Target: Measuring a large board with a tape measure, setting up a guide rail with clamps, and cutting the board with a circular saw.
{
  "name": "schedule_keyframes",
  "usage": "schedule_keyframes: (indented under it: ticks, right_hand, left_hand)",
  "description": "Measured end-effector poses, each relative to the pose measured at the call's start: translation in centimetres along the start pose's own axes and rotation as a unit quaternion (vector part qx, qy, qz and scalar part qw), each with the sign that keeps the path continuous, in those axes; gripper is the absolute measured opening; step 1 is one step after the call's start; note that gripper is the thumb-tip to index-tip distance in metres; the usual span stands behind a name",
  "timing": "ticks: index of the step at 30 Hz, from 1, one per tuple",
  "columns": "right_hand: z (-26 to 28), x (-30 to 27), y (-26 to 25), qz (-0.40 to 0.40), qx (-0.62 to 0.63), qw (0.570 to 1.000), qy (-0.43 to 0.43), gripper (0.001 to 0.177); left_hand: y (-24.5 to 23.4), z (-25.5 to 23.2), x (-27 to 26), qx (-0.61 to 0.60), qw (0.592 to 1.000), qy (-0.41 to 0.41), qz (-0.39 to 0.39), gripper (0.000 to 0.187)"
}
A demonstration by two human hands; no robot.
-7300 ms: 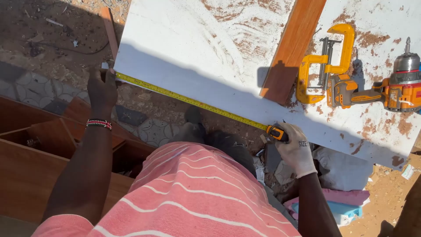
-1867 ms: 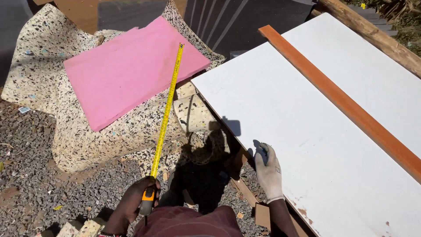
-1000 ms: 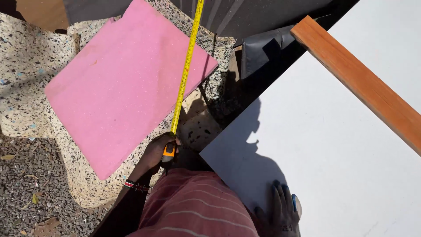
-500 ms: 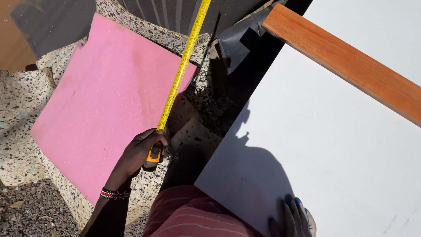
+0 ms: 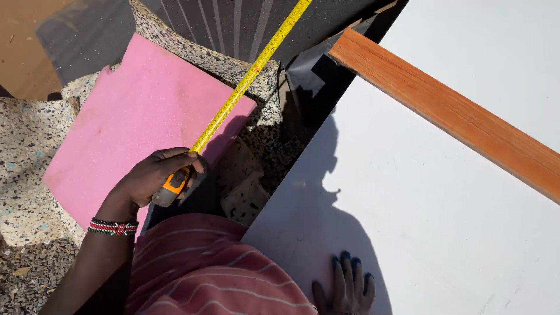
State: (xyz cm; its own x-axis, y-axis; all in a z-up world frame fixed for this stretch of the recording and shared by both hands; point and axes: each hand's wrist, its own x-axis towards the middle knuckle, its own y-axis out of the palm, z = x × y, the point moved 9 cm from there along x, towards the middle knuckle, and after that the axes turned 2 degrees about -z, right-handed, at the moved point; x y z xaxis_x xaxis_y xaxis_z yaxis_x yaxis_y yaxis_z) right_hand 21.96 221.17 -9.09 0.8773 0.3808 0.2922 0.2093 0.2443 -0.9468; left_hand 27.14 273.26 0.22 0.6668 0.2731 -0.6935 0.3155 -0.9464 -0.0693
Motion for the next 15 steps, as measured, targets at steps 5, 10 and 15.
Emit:
schedule_keyframes:
  ticks: [5,10,15]
  right_hand:
    - [1.6,2.6,2.2,0.048,0.04,0.995,-0.082,0.08]
    - [2.8,3.9,2.9,0.077,0.052,0.993,-0.07,0.085]
    - [4.1,3.6,3.2,0.073,0.04,0.995,-0.058,0.081]
  left_hand:
    - [-5.2,-4.2,-3.1,0.087,0.996,0.004,0.017,0.04]
    - [-2.4,-9.3,0.3,0.254,0.961,0.016,0.106,0.048]
    - [3.8,-11.2,6.7,0.331,0.924,-0.002,0.192,0.047]
